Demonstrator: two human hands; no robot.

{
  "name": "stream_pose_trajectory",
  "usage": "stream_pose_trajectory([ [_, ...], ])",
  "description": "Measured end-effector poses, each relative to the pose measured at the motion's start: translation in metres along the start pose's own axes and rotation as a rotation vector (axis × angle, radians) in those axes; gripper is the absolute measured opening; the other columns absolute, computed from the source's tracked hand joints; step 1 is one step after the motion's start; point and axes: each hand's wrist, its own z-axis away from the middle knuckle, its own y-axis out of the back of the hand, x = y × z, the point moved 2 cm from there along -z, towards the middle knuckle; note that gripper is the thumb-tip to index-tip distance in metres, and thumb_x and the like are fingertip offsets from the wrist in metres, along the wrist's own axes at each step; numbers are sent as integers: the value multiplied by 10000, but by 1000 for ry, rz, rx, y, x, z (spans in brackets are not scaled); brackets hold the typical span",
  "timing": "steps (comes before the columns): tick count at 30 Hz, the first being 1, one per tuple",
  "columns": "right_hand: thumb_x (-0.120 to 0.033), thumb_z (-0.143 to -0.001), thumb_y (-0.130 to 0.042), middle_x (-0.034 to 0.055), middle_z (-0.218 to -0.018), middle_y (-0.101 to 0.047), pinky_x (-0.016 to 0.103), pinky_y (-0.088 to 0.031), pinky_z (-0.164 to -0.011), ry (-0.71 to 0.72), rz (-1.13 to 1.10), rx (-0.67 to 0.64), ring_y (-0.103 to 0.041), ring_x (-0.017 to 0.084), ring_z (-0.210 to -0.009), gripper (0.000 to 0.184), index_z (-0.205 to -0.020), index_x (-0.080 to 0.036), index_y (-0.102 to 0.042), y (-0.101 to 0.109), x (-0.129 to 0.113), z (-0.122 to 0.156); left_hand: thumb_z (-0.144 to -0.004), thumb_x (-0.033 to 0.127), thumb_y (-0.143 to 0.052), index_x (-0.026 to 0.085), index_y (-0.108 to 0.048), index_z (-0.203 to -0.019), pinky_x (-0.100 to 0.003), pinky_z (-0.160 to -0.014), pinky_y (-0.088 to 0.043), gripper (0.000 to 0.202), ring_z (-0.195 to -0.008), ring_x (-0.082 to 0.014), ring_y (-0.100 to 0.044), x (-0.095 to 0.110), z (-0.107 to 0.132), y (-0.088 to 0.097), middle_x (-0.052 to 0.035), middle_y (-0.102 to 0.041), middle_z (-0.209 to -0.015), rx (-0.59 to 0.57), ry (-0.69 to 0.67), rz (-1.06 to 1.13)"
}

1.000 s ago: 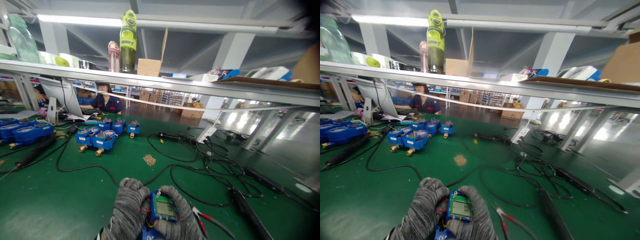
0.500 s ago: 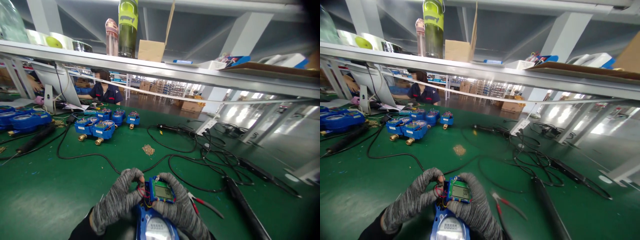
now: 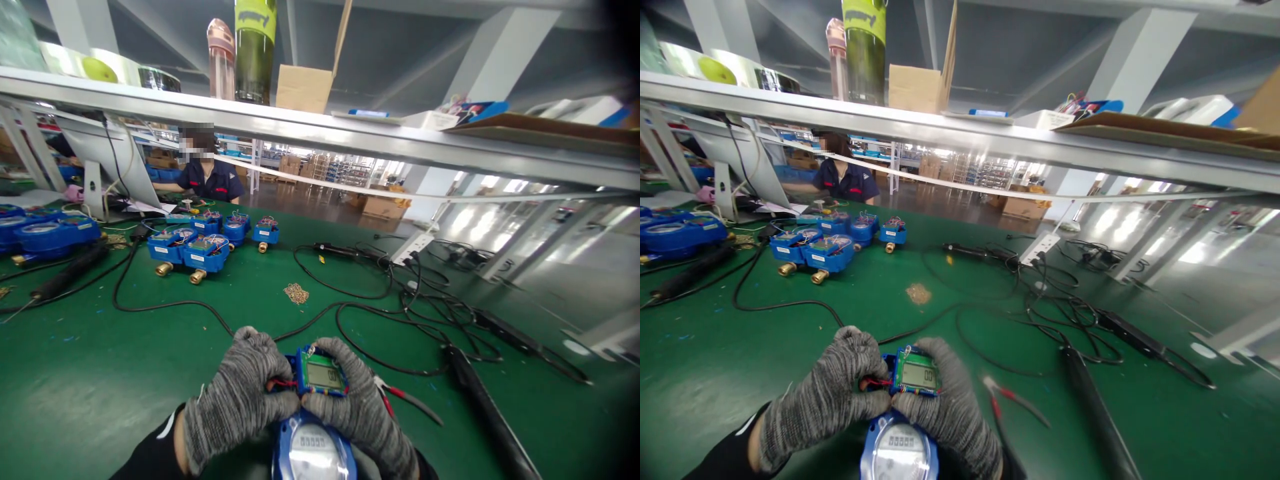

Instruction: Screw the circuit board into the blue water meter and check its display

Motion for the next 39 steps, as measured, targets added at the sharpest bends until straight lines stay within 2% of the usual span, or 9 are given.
stream_pose_trajectory([
  [5, -595, -767, -910, 62, -1142, -685, 305, -623, -788, 30, 2, -19, -689, 261, -980, 633, -1228, -257, -638, -3, -4, 0, -821, 360, -759, 246, -767, -857, -584, -1075, -307, 120, -949, -251, -625, 12, -3, 2, -28, -716, -877, -132, 58, -137],
  [10, -593, -731, -930, 85, -1155, -681, 358, -614, -833, -7, 5, 8, -679, 293, -1015, 661, -1216, -242, -651, -3, -1, 1, -854, 286, -691, 195, -785, -1046, -663, -1196, -191, 233, -1214, -366, -588, 28, -12, -2, -133, -735, -1150, -286, 231, -359],
  [14, -515, -714, -952, 90, -1144, -683, 355, -619, -804, -59, -60, -11, -683, 294, -993, 646, -1205, -227, -645, -3, -1, 1, -817, 266, -724, 186, -782, -1070, -633, -1211, -239, 271, -1205, -357, -601, 27, -14, -10, -131, -729, -1161, -206, 252, -361],
  [22, -385, -712, -955, 72, -1139, -678, 335, -620, -792, -146, -170, -46, -688, 278, -979, 621, -1209, -231, -615, -7, -3, 3, -779, 157, -686, 165, -740, -819, -583, -1104, -350, 68, -969, -275, -629, 13, -10, -26, -77, -716, -911, 83, 276, -138],
  [24, -389, -718, -951, 75, -1140, -678, 345, -618, -814, -153, -172, -34, -687, 281, -986, 618, -1210, -228, -614, -6, -1, 5, -799, 192, -679, 168, -726, -834, -569, -1131, -305, 64, -968, -253, -630, 8, -9, -25, -62, -708, -909, 39, 236, -43],
  [28, -404, -720, -963, 92, -1171, -667, 358, -619, -830, -140, -200, -38, -682, 296, -1015, 641, -1225, -218, -614, -5, 2, 5, -820, 218, -676, 211, -718, -931, -527, -1230, -71, 119, -1020, -193, -652, 3, -7, -10, -6, -714, -975, -149, 120, 99],
  [31, -401, -718, -975, 88, -1182, -665, 351, -626, -812, -128, -242, -47, -684, 294, -1017, 658, -1238, -228, -611, -5, 3, 4, -803, 223, -714, 234, -723, -973, -514, -1229, -16, 170, -1060, -188, -652, 2, -7, 2, 9, -721, -1023, -229, 106, 126],
  [35, -411, -714, -979, 76, -1156, -670, 332, -628, -769, -106, -224, -51, -691, 279, -975, 648, -1222, -235, -617, -6, 4, 4, -784, 268, -769, 232, -740, -901, -507, -1204, -129, 126, -974, -193, -655, 2, -12, 0, 8, -721, -940, -210, 78, 67],
  [39, -447, -721, -972, 85, -1167, -664, 347, -618, -789, -128, -221, -40, -683, 287, -992, 661, -1228, -231, -607, -7, 8, 6, -738, 256, -779, 203, -713, -801, -515, -1138, -271, 105, -914, -220, -634, 0, -13, -15, -8, -698, -862, -71, 33, -17],
])
